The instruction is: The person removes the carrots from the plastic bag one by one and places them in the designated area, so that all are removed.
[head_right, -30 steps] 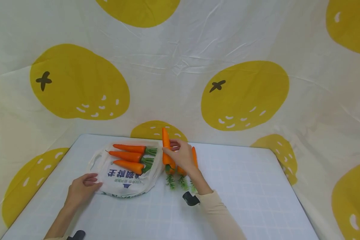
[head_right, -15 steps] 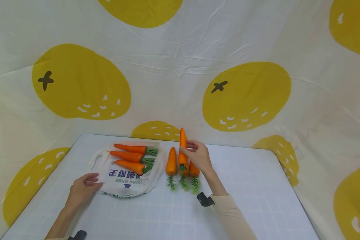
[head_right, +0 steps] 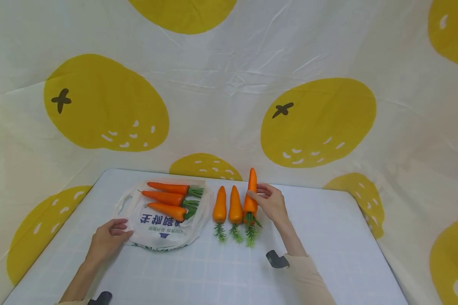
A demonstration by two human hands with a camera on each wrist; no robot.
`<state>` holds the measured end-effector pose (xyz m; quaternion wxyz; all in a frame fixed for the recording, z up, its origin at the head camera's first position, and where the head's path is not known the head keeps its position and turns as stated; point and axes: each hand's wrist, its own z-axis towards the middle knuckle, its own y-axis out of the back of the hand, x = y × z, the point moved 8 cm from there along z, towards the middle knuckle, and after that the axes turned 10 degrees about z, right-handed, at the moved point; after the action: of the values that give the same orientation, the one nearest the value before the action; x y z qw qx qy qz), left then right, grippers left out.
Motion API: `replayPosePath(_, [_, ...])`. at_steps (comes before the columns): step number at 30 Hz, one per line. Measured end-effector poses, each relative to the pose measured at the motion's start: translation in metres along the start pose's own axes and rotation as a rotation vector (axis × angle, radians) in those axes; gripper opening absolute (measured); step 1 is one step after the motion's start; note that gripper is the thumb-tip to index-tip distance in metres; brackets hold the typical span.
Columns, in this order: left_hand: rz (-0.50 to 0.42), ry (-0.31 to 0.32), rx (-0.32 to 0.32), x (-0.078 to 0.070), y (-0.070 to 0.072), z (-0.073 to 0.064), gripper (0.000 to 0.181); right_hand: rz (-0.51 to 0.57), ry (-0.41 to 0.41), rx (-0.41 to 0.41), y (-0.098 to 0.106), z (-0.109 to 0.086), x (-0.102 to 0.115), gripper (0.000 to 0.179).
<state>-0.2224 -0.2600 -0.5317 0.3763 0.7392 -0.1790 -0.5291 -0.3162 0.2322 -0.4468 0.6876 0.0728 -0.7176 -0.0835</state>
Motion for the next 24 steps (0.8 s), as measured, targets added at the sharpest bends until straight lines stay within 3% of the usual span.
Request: replayPosePath(24, [0.011,-0.026,-0.005,-0.004,0.002,-0.003,0.045,-0.081,-0.138,-0.079,0.036,-0.011,-0.052,0.071])
